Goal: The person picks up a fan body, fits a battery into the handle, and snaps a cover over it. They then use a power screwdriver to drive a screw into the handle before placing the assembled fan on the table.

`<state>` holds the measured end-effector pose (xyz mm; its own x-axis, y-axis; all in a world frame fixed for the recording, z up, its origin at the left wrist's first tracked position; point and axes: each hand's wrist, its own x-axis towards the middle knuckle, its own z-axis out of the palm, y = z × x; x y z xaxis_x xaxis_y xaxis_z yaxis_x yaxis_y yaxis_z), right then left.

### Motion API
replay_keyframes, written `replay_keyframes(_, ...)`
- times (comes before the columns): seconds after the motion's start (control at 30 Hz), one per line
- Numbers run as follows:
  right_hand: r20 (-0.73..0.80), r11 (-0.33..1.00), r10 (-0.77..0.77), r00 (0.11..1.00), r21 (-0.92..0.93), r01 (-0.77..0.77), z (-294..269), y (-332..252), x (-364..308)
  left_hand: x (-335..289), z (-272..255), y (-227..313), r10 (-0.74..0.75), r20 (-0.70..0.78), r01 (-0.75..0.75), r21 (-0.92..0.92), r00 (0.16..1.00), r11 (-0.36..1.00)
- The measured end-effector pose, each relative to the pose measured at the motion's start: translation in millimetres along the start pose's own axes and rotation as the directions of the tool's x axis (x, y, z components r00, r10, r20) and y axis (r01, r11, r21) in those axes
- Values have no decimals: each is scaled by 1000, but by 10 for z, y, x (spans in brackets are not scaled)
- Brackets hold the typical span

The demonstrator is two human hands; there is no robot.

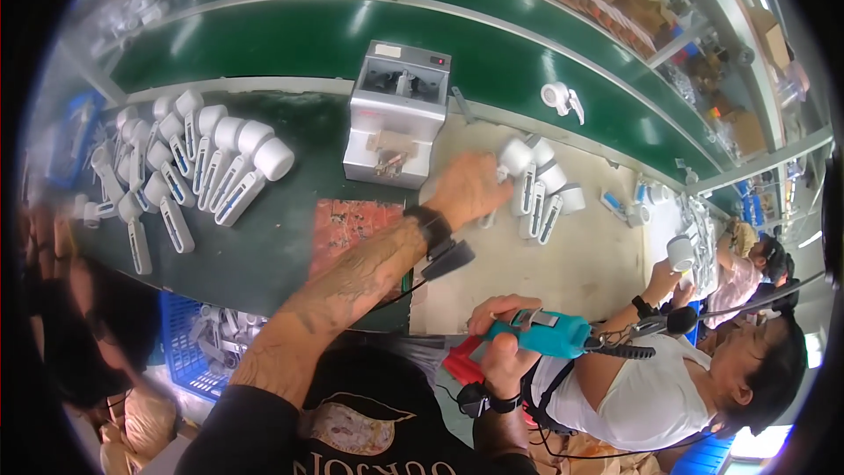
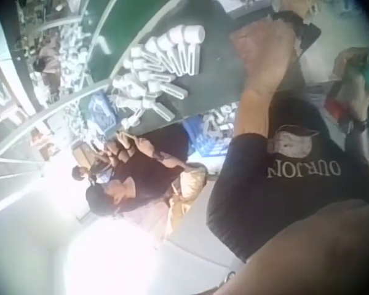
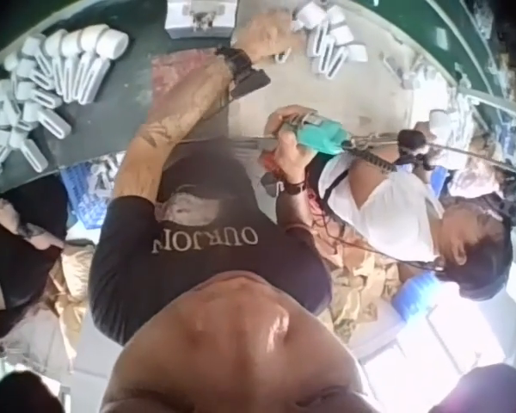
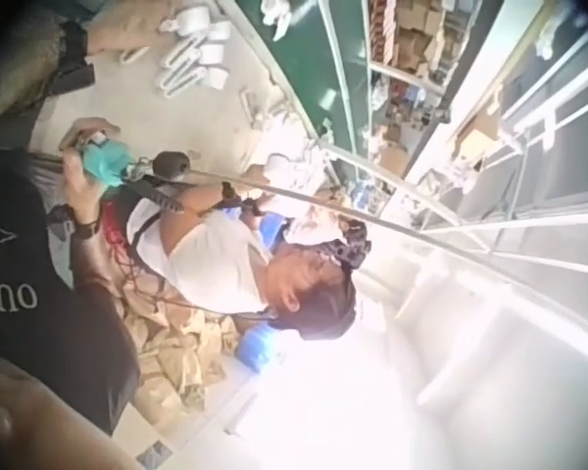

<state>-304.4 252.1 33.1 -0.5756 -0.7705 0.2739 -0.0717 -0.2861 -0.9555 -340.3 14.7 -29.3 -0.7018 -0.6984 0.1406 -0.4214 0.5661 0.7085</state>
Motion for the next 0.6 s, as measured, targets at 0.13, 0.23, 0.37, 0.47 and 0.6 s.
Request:
replay_keyframes(0.13, -66, 999, -22, 998, -35, 20, -26, 221, 217, -620, -647, 329, 87, 28, -86, -27, 996, 996)
replay_keyframes(0.23, -34, 996, -30, 999, -91, 27, -23, 432, 450, -1051, -987, 179, 299, -63, -301, -36, 952, 953)
replay_keyframes(0.37, -44, 980, -47, 998, -196, 38, 96, 441, 574, -1387, -1226, -236, 393, -3, -393, -9, 920, 920)
replay_keyframes(0.47, -29, 990, 21, 999, -140, -24, 247, 349, 566, -1504, -1262, -436, 512, -80, -508, 69, 855, 859)
replay_keyframes(0.6, -7, 992, -89, 996, 93, 89, 515, 162, 574, -1626, -1227, -576, 431, -98, -433, -3, 897, 901)
